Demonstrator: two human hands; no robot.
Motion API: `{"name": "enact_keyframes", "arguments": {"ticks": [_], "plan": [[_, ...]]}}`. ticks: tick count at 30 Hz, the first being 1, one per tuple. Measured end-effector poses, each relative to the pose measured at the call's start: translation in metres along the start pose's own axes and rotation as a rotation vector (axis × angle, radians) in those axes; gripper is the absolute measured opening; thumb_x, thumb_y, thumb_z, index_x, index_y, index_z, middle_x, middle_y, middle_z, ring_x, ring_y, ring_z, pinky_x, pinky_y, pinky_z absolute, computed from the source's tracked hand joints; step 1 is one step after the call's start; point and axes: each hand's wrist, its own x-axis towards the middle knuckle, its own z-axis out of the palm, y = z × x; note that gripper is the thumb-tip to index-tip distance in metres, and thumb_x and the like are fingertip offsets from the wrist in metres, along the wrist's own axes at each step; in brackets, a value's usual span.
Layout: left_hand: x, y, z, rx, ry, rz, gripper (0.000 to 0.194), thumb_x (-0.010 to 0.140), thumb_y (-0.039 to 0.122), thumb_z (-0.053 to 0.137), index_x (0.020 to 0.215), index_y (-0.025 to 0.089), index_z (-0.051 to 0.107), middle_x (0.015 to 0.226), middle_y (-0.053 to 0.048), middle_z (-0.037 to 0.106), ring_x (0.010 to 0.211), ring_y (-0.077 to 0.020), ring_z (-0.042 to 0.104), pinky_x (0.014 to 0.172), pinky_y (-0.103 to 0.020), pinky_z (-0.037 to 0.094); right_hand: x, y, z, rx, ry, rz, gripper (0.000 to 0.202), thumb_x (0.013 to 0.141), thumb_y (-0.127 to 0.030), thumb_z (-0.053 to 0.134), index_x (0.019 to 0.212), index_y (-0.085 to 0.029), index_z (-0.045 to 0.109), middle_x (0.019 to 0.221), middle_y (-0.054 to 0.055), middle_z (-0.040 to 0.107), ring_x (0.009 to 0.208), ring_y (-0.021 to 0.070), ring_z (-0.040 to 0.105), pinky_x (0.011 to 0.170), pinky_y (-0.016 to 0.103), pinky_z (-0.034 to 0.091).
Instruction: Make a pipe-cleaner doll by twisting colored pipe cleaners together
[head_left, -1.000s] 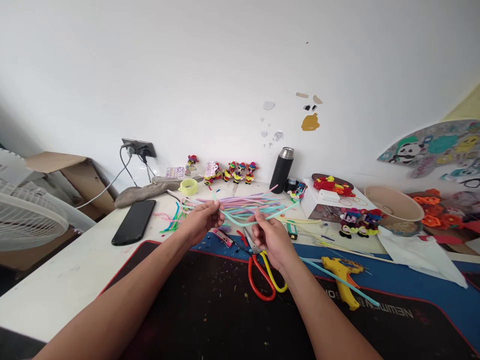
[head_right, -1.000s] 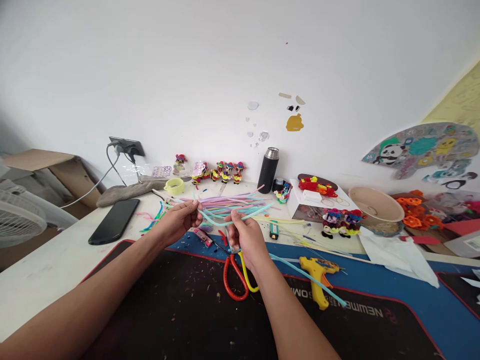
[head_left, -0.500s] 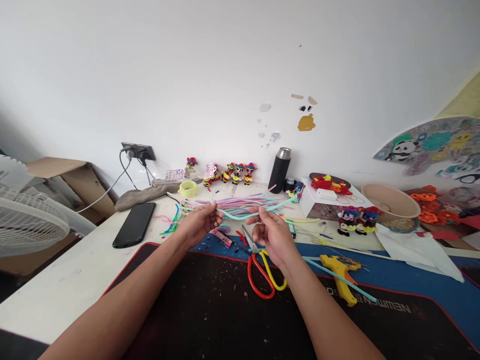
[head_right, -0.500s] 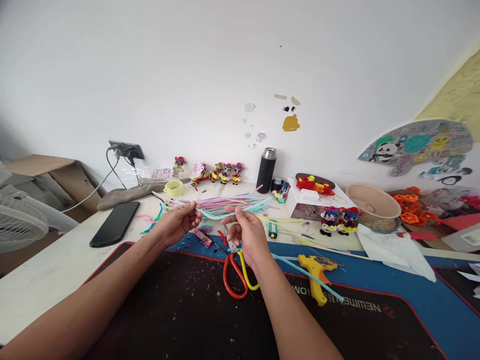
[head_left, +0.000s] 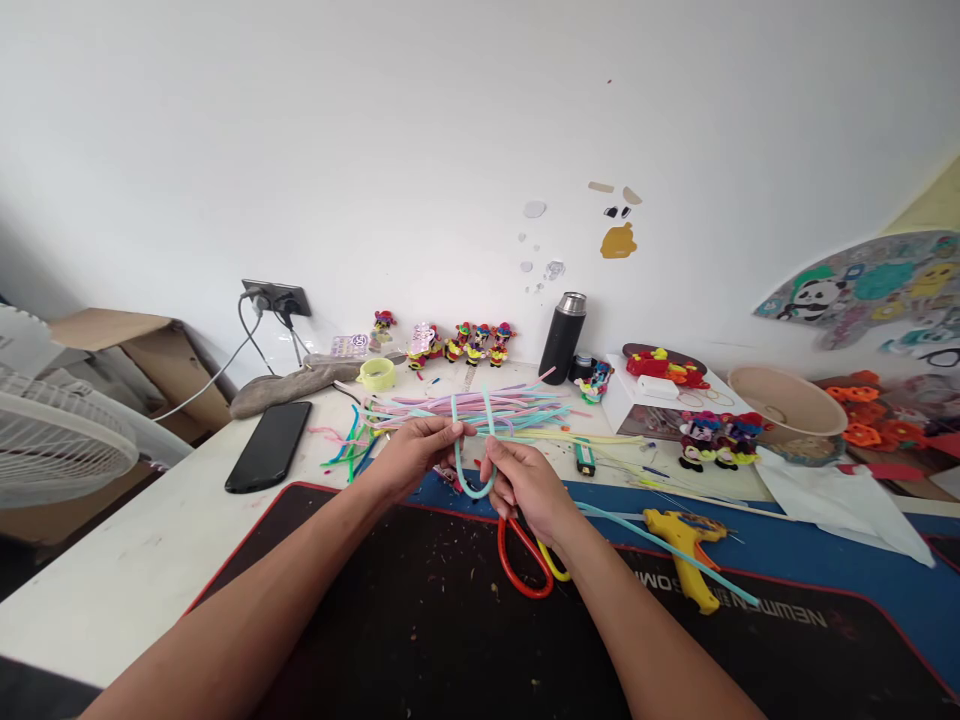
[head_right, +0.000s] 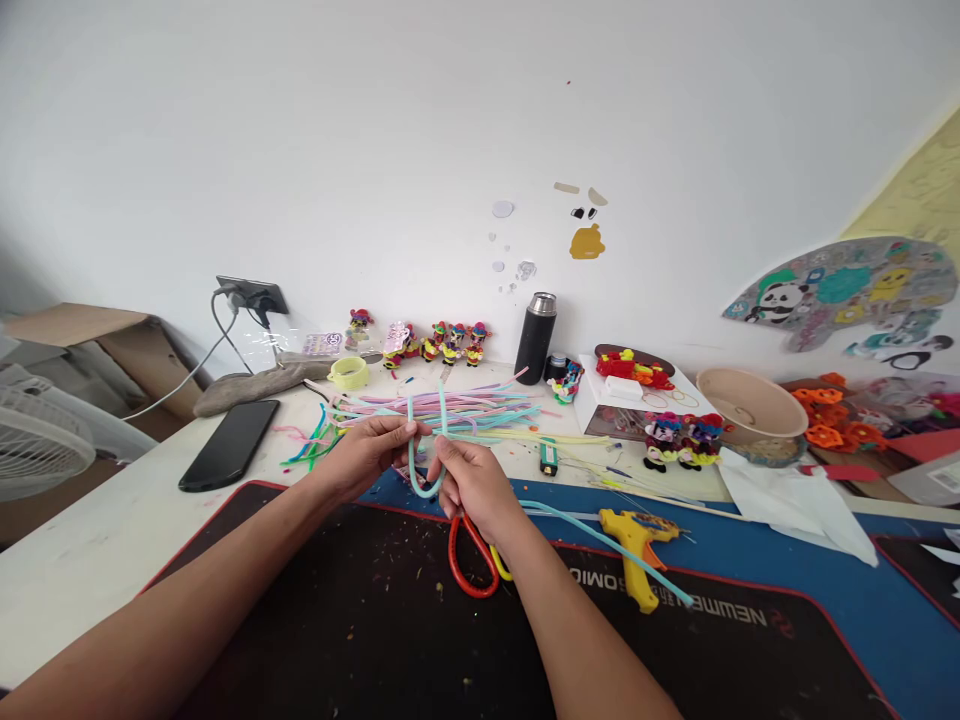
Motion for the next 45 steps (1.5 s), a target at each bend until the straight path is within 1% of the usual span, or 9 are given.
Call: {"name": "enact_keyframes", "arguments": {"ticks": [6, 14, 20, 25, 29, 34, 40, 42, 45], "plan": [[-0.001, 0.0, 0.003, -0.044, -0.009, 0.016, 0.042, 0.069, 0.049, 0.089, 0.083, 0.01, 0.078, 0.057, 0.0, 0.06, 0.052, -0.009, 0.05, 0.053, -0.022, 0.039, -0.002, 0.004, 0.003, -0.082, -0.127, 0.061, 0.058, 0.083, -0.074, 0.066, 0.068, -0.018, 0.061, 0.04, -0.009, 0.037, 0.032, 0.0082, 0.042, 0.038, 0.022, 0.029], [-0.002, 0.0, 0.003, -0.052, -0.024, -0.002, 0.049, 0.067, 0.049, 0.091, 0.096, 0.01, 0.082, 0.056, 0.0, 0.058, 0.053, -0.0086, 0.048, 0.052, -0.022, 0.036, -0.002, 0.007, 0.005, -0.09, -0.16, 0.095, 0.057, 0.086, -0.072, 0.065, 0.067, -0.018, 0.06, 0.039, -0.01, 0.035, 0.032, 0.008, 0.04, 0.039, 0.022, 0.03], [-0.004, 0.002, 0.004, 0.0, -0.001, 0.014, 0.045, 0.062, 0.042, 0.094, 0.092, 0.011, 0.082, 0.056, 0.001, 0.058, 0.052, -0.0079, 0.048, 0.053, -0.022, 0.036, -0.002, 0.007, 0.006, -0.082, -0.193, 0.107, 0.057, 0.086, -0.071, 0.064, 0.067, -0.018, 0.06, 0.04, -0.009, 0.035, 0.033, 0.0077, 0.04, 0.039, 0.022, 0.03], [-0.004, 0.002, 0.005, 0.027, -0.015, 0.033, 0.041, 0.065, 0.044, 0.092, 0.085, 0.011, 0.078, 0.058, 0.001, 0.059, 0.052, -0.0082, 0.049, 0.053, -0.022, 0.039, -0.002, 0.008, 0.006, -0.084, -0.206, 0.118, 0.057, 0.087, -0.071, 0.064, 0.068, -0.017, 0.061, 0.04, -0.009, 0.036, 0.033, 0.0077, 0.04, 0.038, 0.021, 0.029], [-0.006, 0.003, 0.005, 0.016, -0.049, 0.034, 0.037, 0.071, 0.045, 0.089, 0.077, 0.012, 0.073, 0.059, 0.001, 0.06, 0.052, -0.0086, 0.051, 0.052, -0.022, 0.041, -0.004, 0.007, 0.007, -0.117, -0.192, 0.121, 0.055, 0.089, -0.069, 0.062, 0.072, -0.017, 0.063, 0.043, -0.006, 0.044, 0.036, 0.008, 0.044, 0.038, 0.021, 0.027], [-0.01, 0.014, 0.004, 0.025, -0.055, 0.036, 0.037, 0.07, 0.045, 0.089, 0.073, 0.013, 0.071, 0.058, 0.0, 0.061, 0.049, -0.0085, 0.049, 0.05, -0.022, 0.039, -0.004, 0.001, 0.003, -0.126, -0.13, 0.096, 0.053, 0.088, -0.069, 0.062, 0.083, -0.017, 0.068, 0.05, -0.004, 0.053, 0.038, 0.0084, 0.047, 0.038, 0.02, 0.025], [-0.015, 0.016, 0.005, 0.262, -0.269, -0.058, 0.035, 0.073, 0.045, 0.086, 0.07, 0.013, 0.072, 0.055, 0.0, 0.059, 0.048, -0.0102, 0.049, 0.049, -0.023, 0.038, 0.002, -0.005, -0.005, 0.001, 0.103, -0.051, 0.047, 0.082, -0.064, 0.072, 0.086, -0.017, 0.067, 0.053, -0.006, 0.051, 0.038, 0.0077, 0.045, 0.036, 0.019, 0.025], [-0.016, 0.013, 0.007, 0.278, -0.313, -0.109, 0.033, 0.072, 0.044, 0.086, 0.071, 0.014, 0.073, 0.054, 0.0, 0.058, 0.048, -0.0102, 0.049, 0.048, -0.023, 0.038, 0.002, -0.006, -0.005, 0.028, 0.115, -0.061, 0.045, 0.08, -0.062, 0.075, 0.083, -0.018, 0.063, 0.054, -0.006, 0.052, 0.038, 0.0072, 0.044, 0.035, 0.019, 0.025], [-0.016, 0.008, 0.009, 0.222, -0.313, -0.158, 0.033, 0.071, 0.043, 0.087, 0.069, 0.014, 0.072, 0.054, 0.001, 0.057, 0.046, -0.009, 0.048, 0.046, -0.022, 0.037, 0.001, -0.007, -0.003, 0.034, 0.075, -0.053, 0.043, 0.079, -0.058, 0.077, 0.086, -0.018, 0.064, 0.056, -0.006, 0.054, 0.038, 0.007, 0.044, 0.035, 0.019, 0.024]]}}
